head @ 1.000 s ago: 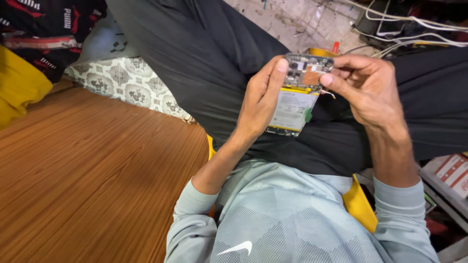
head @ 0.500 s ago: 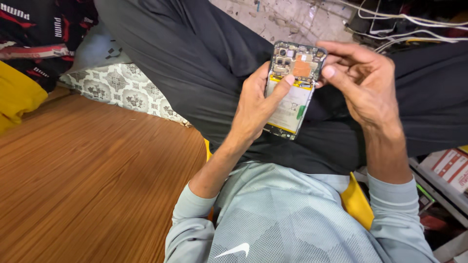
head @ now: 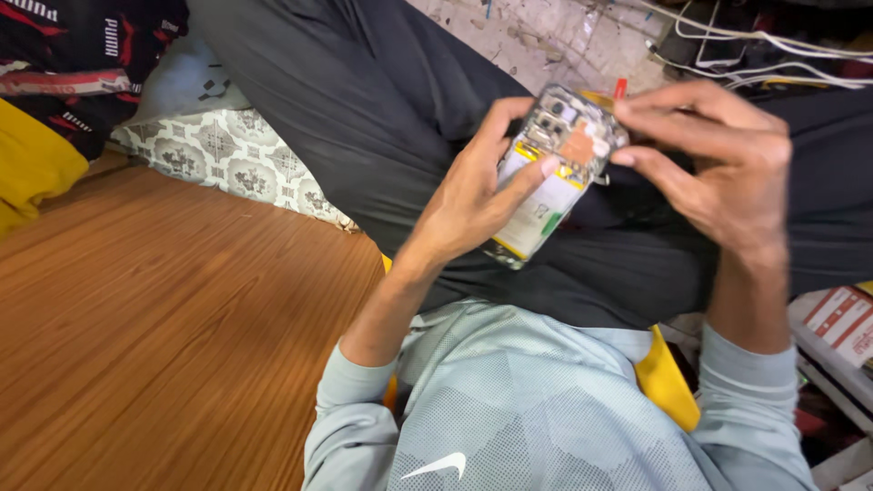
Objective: The person is repairing a disassembled smartphone while sitting cross-legged. They remove the battery, manipulate the internal circuit board and ribbon cables, and use tweezers to adjust small components. The person works on the phone held in their hands, occasionally reaching for tools on a nearby table.
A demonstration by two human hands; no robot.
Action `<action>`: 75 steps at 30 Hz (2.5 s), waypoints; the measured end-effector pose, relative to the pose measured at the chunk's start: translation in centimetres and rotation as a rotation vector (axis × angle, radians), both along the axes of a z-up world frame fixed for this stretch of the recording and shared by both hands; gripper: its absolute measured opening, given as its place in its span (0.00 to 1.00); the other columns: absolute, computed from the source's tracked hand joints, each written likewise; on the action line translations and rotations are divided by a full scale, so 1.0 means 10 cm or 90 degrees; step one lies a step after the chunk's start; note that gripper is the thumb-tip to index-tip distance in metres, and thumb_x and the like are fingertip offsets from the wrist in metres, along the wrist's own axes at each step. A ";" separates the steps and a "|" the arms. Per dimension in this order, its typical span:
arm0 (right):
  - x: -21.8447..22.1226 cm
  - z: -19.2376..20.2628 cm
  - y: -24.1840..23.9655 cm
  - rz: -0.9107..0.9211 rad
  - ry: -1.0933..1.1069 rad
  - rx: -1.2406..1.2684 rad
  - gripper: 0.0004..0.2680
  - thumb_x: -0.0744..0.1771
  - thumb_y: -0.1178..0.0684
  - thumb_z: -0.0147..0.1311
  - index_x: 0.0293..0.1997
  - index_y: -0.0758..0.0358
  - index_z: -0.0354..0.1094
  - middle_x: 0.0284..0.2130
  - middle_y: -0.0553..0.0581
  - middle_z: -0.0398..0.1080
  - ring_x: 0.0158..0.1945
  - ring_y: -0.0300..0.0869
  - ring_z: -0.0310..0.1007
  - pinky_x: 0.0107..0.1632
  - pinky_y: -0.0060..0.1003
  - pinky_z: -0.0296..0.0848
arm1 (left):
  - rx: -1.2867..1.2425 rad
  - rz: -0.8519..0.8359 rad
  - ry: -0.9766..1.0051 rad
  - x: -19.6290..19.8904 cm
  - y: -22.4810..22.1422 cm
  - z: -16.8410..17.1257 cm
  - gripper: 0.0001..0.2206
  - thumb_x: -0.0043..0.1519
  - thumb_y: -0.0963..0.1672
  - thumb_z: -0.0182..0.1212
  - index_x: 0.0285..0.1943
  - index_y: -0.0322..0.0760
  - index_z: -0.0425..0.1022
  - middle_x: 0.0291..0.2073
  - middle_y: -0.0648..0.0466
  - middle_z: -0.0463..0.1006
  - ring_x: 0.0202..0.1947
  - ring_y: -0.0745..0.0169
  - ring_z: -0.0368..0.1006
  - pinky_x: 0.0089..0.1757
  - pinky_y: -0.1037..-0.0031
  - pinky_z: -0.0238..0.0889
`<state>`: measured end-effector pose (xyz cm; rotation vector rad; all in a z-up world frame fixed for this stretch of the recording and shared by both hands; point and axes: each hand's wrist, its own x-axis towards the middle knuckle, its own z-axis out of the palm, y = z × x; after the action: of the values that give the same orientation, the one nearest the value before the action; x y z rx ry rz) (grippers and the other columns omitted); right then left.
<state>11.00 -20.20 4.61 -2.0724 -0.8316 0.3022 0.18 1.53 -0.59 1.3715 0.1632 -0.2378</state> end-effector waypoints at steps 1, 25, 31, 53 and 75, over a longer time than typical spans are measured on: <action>0.01 0.00 -0.02 0.010 0.001 -0.005 0.11 0.64 0.61 0.69 0.50 0.70 0.76 0.46 0.65 0.76 0.48 0.46 0.78 0.50 0.35 0.77 | 0.027 -0.025 -0.023 0.01 0.06 0.04 0.20 0.71 0.42 0.60 0.70 0.31 0.61 0.51 0.46 0.79 0.51 0.65 0.77 0.51 0.73 0.72; -0.09 0.12 0.20 0.347 -0.268 -0.166 0.14 0.61 0.63 0.65 0.51 0.70 0.76 0.49 0.64 0.74 0.50 0.51 0.75 0.51 0.42 0.77 | 0.126 -0.189 -0.140 0.04 0.31 -0.42 0.27 0.66 0.43 0.64 0.74 0.34 0.61 0.51 0.43 0.83 0.48 0.50 0.84 0.48 0.68 0.75; -0.20 0.04 0.19 0.230 -0.179 -0.159 0.15 0.59 0.64 0.71 0.48 0.73 0.75 0.48 0.67 0.74 0.44 0.53 0.76 0.47 0.42 0.76 | 0.167 -0.198 -0.133 0.03 0.27 -0.50 0.28 0.64 0.45 0.64 0.73 0.34 0.62 0.46 0.42 0.83 0.42 0.46 0.83 0.44 0.65 0.75; -0.20 0.04 0.18 0.333 -0.399 -0.201 0.11 0.61 0.67 0.63 0.47 0.74 0.76 0.48 0.69 0.75 0.50 0.54 0.78 0.53 0.41 0.79 | 0.116 -0.180 -0.133 0.05 0.32 -0.38 0.26 0.65 0.45 0.65 0.73 0.36 0.64 0.46 0.47 0.85 0.44 0.55 0.85 0.45 0.70 0.77; -0.38 -0.14 0.02 0.152 -0.180 -0.117 0.12 0.65 0.63 0.71 0.52 0.69 0.75 0.44 0.67 0.73 0.51 0.52 0.74 0.52 0.41 0.76 | 0.103 -0.175 -0.136 0.03 0.32 -0.32 0.27 0.61 0.42 0.65 0.72 0.34 0.68 0.50 0.46 0.85 0.45 0.57 0.85 0.47 0.72 0.76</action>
<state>7.15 -20.02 3.21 -2.2202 -1.2673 0.2224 0.44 4.71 -3.82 1.5692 -0.1892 -0.3097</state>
